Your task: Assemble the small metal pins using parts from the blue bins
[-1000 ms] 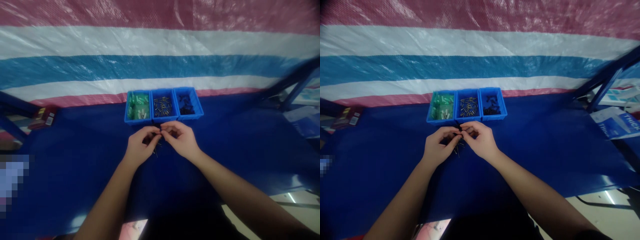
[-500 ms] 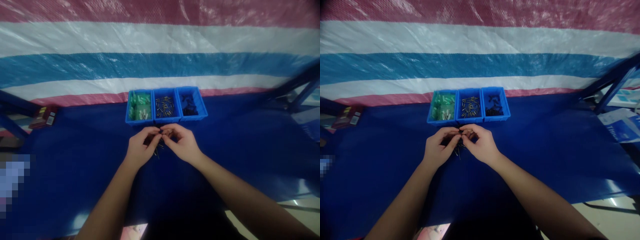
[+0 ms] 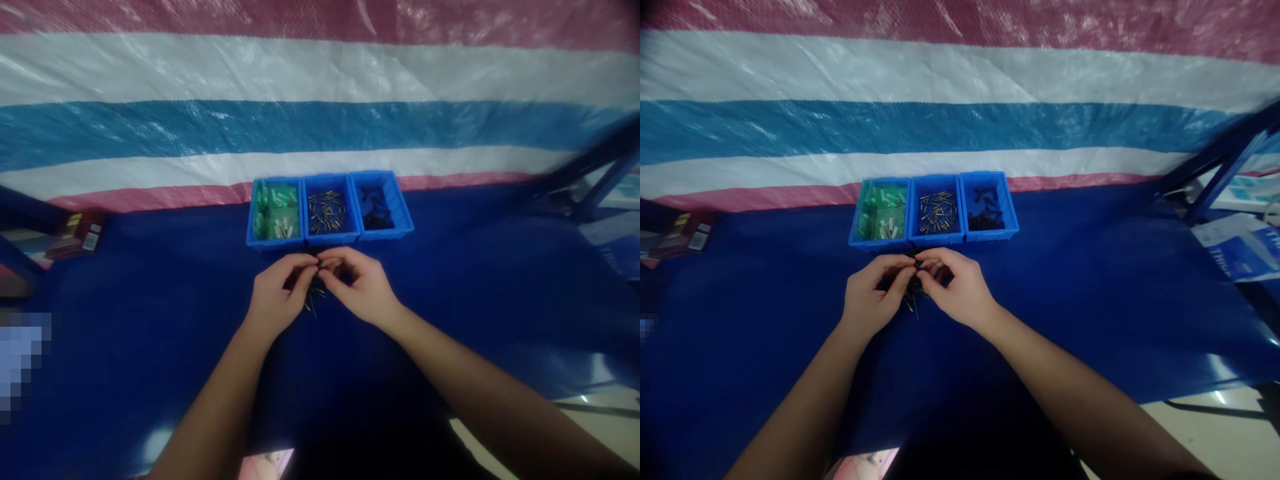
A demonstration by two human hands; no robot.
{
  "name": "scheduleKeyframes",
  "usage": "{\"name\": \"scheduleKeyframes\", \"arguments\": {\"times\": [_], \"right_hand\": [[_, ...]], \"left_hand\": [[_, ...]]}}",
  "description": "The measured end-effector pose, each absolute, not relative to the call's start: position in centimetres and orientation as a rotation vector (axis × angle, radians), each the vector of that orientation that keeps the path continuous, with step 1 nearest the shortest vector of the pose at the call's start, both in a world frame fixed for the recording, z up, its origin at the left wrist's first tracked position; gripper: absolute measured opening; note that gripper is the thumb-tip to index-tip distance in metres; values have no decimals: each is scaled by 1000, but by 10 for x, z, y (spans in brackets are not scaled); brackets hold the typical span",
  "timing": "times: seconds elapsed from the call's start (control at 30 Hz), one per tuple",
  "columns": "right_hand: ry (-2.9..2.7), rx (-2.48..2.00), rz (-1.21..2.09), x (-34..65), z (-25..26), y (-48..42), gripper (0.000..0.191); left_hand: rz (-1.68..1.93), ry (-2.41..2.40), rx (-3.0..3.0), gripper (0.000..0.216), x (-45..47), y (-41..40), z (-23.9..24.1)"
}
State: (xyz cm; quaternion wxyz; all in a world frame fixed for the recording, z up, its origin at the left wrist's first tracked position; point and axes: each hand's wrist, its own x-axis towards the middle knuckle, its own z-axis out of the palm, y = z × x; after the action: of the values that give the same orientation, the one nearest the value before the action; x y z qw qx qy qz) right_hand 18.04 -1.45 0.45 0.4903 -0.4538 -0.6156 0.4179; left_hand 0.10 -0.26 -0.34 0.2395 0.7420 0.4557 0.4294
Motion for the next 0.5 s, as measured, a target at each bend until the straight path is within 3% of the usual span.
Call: {"name": "scheduleKeyframes", "arguments": {"times": [0.3,0.5], "right_hand": [[-1476,-1123,975,179,4,-16,22],[-1453,-1220,920,181,7,-16,7]], "left_hand": [[1137,1231,2052,16,0,-4,-2],[1231,1175,2040,15,3,-4,2]]}}
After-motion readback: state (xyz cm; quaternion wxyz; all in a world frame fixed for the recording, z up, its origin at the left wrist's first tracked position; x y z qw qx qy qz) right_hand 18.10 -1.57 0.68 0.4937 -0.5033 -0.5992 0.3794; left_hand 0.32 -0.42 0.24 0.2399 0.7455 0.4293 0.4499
